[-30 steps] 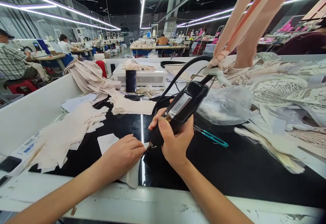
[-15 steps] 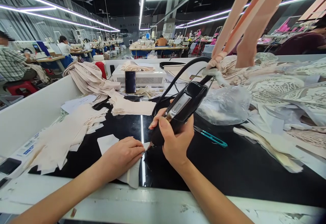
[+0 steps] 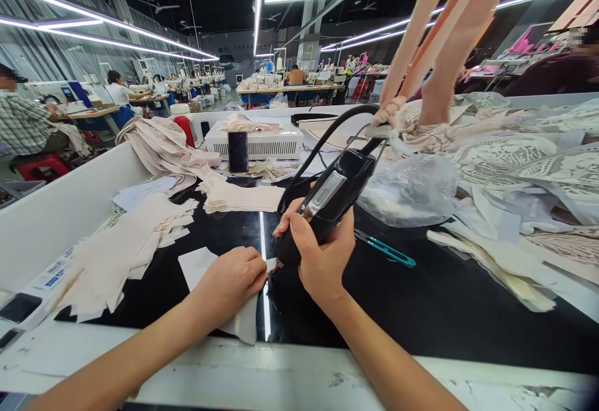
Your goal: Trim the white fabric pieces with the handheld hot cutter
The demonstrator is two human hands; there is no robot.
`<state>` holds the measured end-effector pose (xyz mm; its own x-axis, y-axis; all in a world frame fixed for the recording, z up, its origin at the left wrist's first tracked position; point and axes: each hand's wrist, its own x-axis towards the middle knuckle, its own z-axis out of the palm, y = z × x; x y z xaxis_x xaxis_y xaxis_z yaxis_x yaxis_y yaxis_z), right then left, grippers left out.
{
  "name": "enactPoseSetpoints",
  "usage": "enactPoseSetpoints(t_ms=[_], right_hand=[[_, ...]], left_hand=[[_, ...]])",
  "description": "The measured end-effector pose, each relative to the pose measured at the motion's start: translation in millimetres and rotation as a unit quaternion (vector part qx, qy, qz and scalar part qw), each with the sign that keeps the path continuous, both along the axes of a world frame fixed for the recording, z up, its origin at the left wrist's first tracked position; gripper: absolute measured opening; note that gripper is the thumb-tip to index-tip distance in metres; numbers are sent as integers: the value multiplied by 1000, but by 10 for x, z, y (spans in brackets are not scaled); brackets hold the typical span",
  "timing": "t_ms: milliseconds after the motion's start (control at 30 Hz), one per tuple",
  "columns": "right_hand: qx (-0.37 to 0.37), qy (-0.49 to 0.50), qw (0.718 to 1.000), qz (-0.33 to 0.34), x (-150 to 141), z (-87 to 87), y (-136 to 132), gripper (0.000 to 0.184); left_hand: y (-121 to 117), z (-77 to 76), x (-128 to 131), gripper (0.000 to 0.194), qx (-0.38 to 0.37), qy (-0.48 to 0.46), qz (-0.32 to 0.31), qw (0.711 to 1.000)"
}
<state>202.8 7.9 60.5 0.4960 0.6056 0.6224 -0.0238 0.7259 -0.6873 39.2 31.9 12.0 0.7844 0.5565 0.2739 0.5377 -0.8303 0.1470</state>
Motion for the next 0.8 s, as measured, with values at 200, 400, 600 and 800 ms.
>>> enactPoseSetpoints(t_ms=[200, 400, 600, 800], right_hand=[[-8, -5, 1000, 3, -12, -7, 3, 31], [-9, -7, 1000, -8, -40, 12, 35, 34], [-4, -2, 1000, -13, -34, 22, 68, 32], [0, 1, 1000, -20, -42, 7, 87, 31]], left_hand=[[17, -68, -10, 24, 24, -48, -3, 999], [12, -59, -4, 21, 3, -84, 0, 996], [-10, -40, 11, 19, -16, -101, 11, 995], [0, -54, 16, 19, -32, -105, 9, 994]])
